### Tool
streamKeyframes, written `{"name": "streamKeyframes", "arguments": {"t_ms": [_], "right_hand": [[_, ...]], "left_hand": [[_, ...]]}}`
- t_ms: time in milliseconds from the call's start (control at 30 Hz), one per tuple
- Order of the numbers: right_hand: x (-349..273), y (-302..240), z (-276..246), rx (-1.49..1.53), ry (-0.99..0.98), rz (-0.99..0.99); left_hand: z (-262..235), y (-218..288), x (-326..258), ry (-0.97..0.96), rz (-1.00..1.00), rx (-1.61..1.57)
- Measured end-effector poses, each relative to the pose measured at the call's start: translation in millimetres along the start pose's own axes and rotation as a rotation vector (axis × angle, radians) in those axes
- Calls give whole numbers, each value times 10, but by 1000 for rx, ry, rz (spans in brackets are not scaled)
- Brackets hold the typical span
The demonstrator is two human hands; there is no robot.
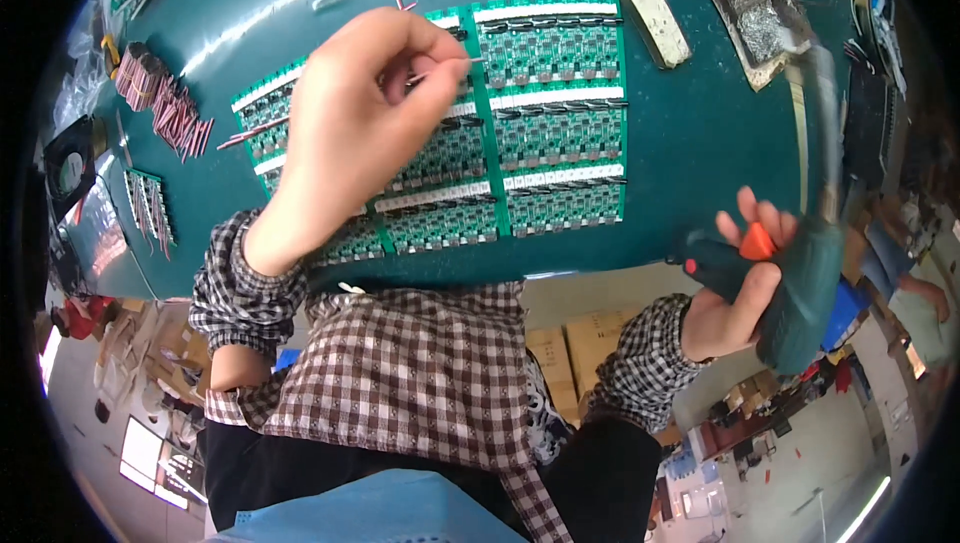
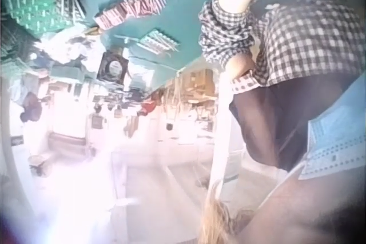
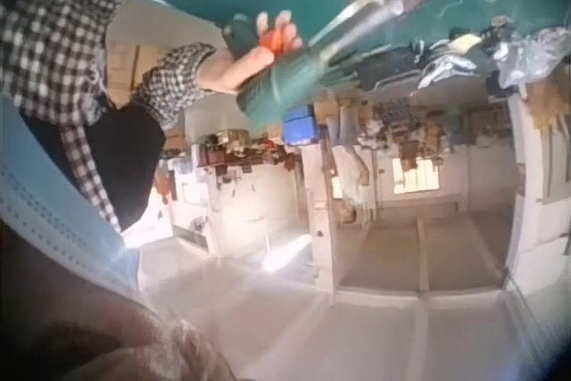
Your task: The person attaches wires to circuit boards, positioning the wire ends onto the boards by hand and soldering them in place with a soldering gun.
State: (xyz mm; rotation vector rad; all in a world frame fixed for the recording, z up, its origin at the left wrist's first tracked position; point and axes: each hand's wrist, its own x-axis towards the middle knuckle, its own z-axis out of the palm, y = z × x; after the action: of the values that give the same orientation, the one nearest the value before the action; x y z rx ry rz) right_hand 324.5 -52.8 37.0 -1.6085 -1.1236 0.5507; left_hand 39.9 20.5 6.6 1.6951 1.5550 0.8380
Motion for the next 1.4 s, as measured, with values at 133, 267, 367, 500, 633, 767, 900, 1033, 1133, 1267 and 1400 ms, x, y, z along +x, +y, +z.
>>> {"name": "streamKeyframes", "arguments": {"t_ms": [133, 267, 367, 500, 633, 767, 900, 1033, 1133, 1267, 1400], "right_hand": [[-93, -46, 5, 209, -257, 126], [-186, -68, -42, 331, -391, 181], [-247, -117, 77, 322, -328, 242], [-303, -101, 60, 304, -446, 269], [-366, -107, 112, 275, -460, 306], [-401, -153, 164, 267, -470, 344], [-436, -208, 209, 276, -490, 379], [-452, -222, 248, 264, -557, 361], [-476, -227, 266, 247, -550, 375], [-518, -185, 271, 214, -551, 298], [-530, -207, 279, 170, -566, 287]], "left_hand": [[167, -112, -22, 46, 68, 135], [224, -130, -22, 71, 101, 210], [245, -141, -10, 93, 117, 215], [233, -140, -2, 77, 85, 164], [218, -122, 9, 39, 50, 150], [190, -127, 14, 29, 44, 120], [189, -126, 21, 15, 43, 132], [195, -140, 18, 35, 62, 126], [199, -141, 12, 34, 65, 146], [210, -147, 11, 37, 76, 163], [216, -143, 7, 44, 74, 162]]}}
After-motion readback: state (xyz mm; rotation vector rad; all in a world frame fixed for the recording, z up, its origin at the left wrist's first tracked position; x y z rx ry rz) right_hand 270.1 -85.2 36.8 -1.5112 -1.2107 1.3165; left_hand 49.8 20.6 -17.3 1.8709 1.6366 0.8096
